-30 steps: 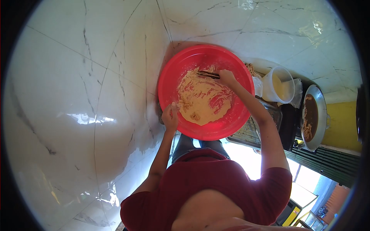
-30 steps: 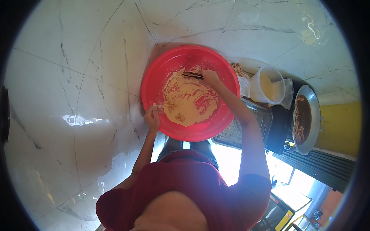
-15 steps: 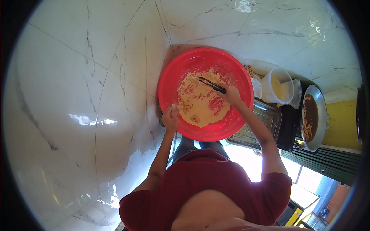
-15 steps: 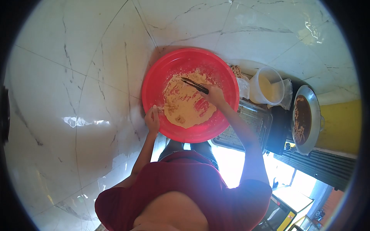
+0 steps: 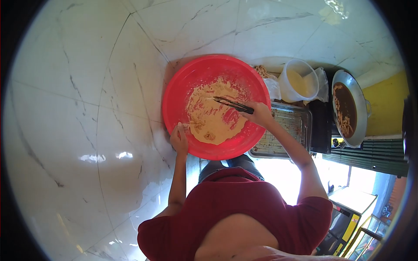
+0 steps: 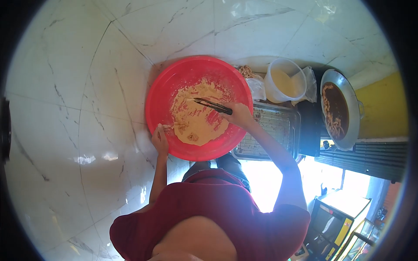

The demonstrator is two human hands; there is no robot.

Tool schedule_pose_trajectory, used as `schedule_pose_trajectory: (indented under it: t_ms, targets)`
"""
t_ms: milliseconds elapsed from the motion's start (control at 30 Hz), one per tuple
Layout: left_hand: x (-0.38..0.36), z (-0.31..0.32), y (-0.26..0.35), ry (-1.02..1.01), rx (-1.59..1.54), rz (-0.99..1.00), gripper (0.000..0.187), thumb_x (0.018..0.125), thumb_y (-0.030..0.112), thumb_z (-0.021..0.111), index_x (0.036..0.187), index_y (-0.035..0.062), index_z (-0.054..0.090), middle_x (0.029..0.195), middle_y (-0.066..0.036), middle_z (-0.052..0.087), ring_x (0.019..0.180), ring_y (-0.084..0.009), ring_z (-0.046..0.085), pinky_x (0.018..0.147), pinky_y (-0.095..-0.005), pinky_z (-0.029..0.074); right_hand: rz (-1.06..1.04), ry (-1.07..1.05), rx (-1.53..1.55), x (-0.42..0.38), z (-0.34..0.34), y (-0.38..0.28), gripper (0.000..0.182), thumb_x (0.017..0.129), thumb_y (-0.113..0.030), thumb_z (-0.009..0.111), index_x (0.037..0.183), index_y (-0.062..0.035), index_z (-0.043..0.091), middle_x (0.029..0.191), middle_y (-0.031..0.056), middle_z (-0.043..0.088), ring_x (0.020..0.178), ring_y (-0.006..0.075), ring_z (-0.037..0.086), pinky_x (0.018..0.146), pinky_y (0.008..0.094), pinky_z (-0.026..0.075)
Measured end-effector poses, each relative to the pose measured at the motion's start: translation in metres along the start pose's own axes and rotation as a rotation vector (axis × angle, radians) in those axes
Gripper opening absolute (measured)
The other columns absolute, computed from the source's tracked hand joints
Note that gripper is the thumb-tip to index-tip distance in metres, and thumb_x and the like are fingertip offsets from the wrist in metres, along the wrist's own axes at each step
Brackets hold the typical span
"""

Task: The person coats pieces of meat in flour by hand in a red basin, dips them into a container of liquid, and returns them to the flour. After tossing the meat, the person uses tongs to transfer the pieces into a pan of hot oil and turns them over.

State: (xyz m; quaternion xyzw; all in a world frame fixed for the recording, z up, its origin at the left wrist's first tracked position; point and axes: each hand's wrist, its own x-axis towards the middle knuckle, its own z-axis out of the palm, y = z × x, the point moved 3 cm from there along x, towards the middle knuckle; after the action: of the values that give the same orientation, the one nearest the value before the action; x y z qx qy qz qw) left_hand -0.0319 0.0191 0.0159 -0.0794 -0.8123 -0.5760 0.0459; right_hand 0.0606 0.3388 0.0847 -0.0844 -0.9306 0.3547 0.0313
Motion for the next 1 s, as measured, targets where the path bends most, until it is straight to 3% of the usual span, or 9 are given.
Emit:
schedule_pose_trajectory:
  t_ms: [100, 167, 267, 400, 600, 733, 800, 933, 1000]
  targets:
    - [0.0, 0.005, -0.003, -0.062, 0.071, -0.056, 0.041, 0.101, 0.029, 0.044, 0.087, -0.0019, 0.066, 0.078, -0.01, 0.068, 0.07, -0.0168, 0.062, 0.067, -0.029, 0.048, -0.017, 0.085, -0.055, -0.016, -0.034, 0.002, 0.039, 0.077, -0.029, 0.073, 0.112, -0.0131, 0.067, 0.087, 0.0117, 0.068, 0.077, 0.03, 0.066, 0.069, 0.0392, 0.052]
    - [0.001, 0.015, 0.01, -0.08, -0.084, -0.095, 0.041, 0.101, 0.03, 0.044, 0.088, -0.0027, 0.065, 0.08, -0.009, 0.068, 0.071, -0.015, 0.061, 0.068, -0.0278, 0.047, -0.05, 0.188, -0.061, -0.03, -0.061, 0.005, 0.04, 0.078, -0.029, 0.072, 0.114, -0.0137, 0.066, 0.086, 0.0112, 0.068, 0.077, 0.0301, 0.066, 0.069, 0.0393, 0.052]
    - [0.004, 0.047, 0.017, -0.147, -0.21, -0.13, 0.042, 0.102, 0.03, 0.042, 0.089, -0.0035, 0.064, 0.082, -0.008, 0.067, 0.074, -0.0124, 0.059, 0.069, -0.0264, 0.046, 0.076, 0.211, -0.124, -0.051, -0.112, 0.01, 0.041, 0.078, -0.029, 0.071, 0.116, -0.0143, 0.065, 0.088, 0.0113, 0.068, 0.078, 0.0303, 0.066, 0.07, 0.039, 0.052]
    - [0.009, 0.127, 0.024, -0.336, -0.338, -0.057, 0.042, 0.102, 0.03, 0.042, 0.09, -0.0031, 0.064, 0.084, -0.007, 0.066, 0.077, -0.012, 0.058, 0.07, -0.026, 0.046, 0.13, 0.424, -0.291, -0.08, -0.18, 0.037, 0.042, 0.079, -0.027, 0.07, 0.118, -0.0147, 0.064, 0.092, 0.0112, 0.069, 0.081, 0.0301, 0.066, 0.072, 0.0384, 0.052]
    - [0.003, 0.249, 0.098, -0.558, -0.408, 0.059, 0.036, 0.101, 0.026, 0.045, 0.09, -0.0022, 0.065, 0.085, -0.009, 0.066, 0.082, -0.0161, 0.061, 0.073, -0.029, 0.047, 0.305, 0.549, -0.373, -0.089, -0.229, 0.097, 0.04, 0.076, -0.025, 0.07, 0.113, -0.0115, 0.067, 0.094, 0.0144, 0.069, 0.084, 0.0315, 0.067, 0.075, 0.0393, 0.053]
    - [0.006, 0.317, 0.132, -0.663, -0.374, 0.259, 0.033, 0.099, 0.027, 0.049, 0.094, -0.0014, 0.065, 0.088, -0.011, 0.067, 0.082, -0.0211, 0.062, 0.076, -0.0338, 0.047, 0.515, 0.366, -0.433, -0.053, -0.217, 0.153, 0.038, 0.072, -0.027, 0.071, 0.108, -0.0139, 0.069, 0.088, 0.0137, 0.068, 0.084, 0.0321, 0.066, 0.076, 0.0427, 0.053]
    - [0.009, 0.34, 0.137, -0.656, -0.265, 0.419, 0.031, 0.097, 0.028, 0.052, 0.096, -0.0003, 0.064, 0.09, -0.012, 0.067, 0.083, -0.0257, 0.063, 0.079, -0.0367, 0.046, 0.531, 0.328, -0.476, -0.034, -0.201, 0.184, 0.034, 0.071, -0.025, 0.072, 0.102, -0.0119, 0.069, 0.089, 0.0141, 0.068, 0.086, 0.0317, 0.066, 0.077, 0.0424, 0.053]
    - [0.006, 0.364, 0.133, -0.58, -0.087, 0.497, 0.027, 0.095, 0.027, 0.054, 0.098, 0.0026, 0.064, 0.089, -0.013, 0.067, 0.083, -0.0312, 0.061, 0.085, -0.0407, 0.041, 0.616, 0.116, -0.543, -0.001, -0.178, 0.221, 0.027, 0.07, -0.02, 0.073, 0.093, -0.0077, 0.068, 0.092, 0.0154, 0.068, 0.089, 0.0314, 0.067, 0.079, 0.0414, 0.054]
    - [0.0, 0.362, 0.138, -0.527, 0.044, 0.584, 0.025, 0.095, 0.027, 0.054, 0.098, 0.0037, 0.064, 0.088, -0.013, 0.066, 0.083, -0.0314, 0.06, 0.086, -0.0414, 0.04, 0.634, 0.109, -0.534, 0.004, -0.173, 0.232, 0.026, 0.069, -0.018, 0.074, 0.09, -0.0065, 0.067, 0.092, 0.0153, 0.068, 0.09, 0.0313, 0.067, 0.079, 0.0412, 0.054]
